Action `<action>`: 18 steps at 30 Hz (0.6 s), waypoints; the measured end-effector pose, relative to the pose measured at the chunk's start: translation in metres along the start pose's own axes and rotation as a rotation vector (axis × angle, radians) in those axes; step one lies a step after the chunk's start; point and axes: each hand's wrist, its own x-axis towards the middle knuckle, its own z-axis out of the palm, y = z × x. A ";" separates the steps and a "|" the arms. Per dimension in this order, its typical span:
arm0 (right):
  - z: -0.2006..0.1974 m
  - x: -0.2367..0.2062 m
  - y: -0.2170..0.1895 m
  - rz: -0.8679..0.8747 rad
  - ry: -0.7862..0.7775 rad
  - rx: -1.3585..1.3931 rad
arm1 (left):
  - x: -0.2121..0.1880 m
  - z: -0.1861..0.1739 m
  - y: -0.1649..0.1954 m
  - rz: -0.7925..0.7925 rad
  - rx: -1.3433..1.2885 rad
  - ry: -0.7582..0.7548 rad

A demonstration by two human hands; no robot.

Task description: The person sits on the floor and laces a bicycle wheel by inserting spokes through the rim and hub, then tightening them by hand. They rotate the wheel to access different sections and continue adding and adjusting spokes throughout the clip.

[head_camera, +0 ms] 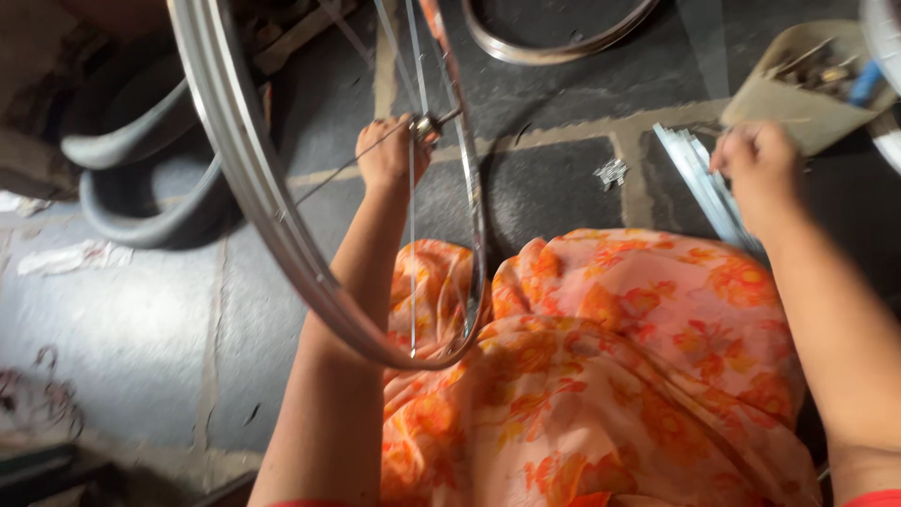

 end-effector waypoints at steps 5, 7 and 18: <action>0.100 0.005 -0.036 0.177 -0.073 0.521 | 0.005 0.002 0.008 -0.002 0.080 -0.002; 0.162 -0.007 -0.033 0.364 -0.115 0.349 | 0.007 -0.001 0.012 -0.011 0.079 -0.013; 0.300 -0.083 0.026 1.036 -0.104 0.503 | 0.003 -0.013 0.011 0.002 0.007 0.061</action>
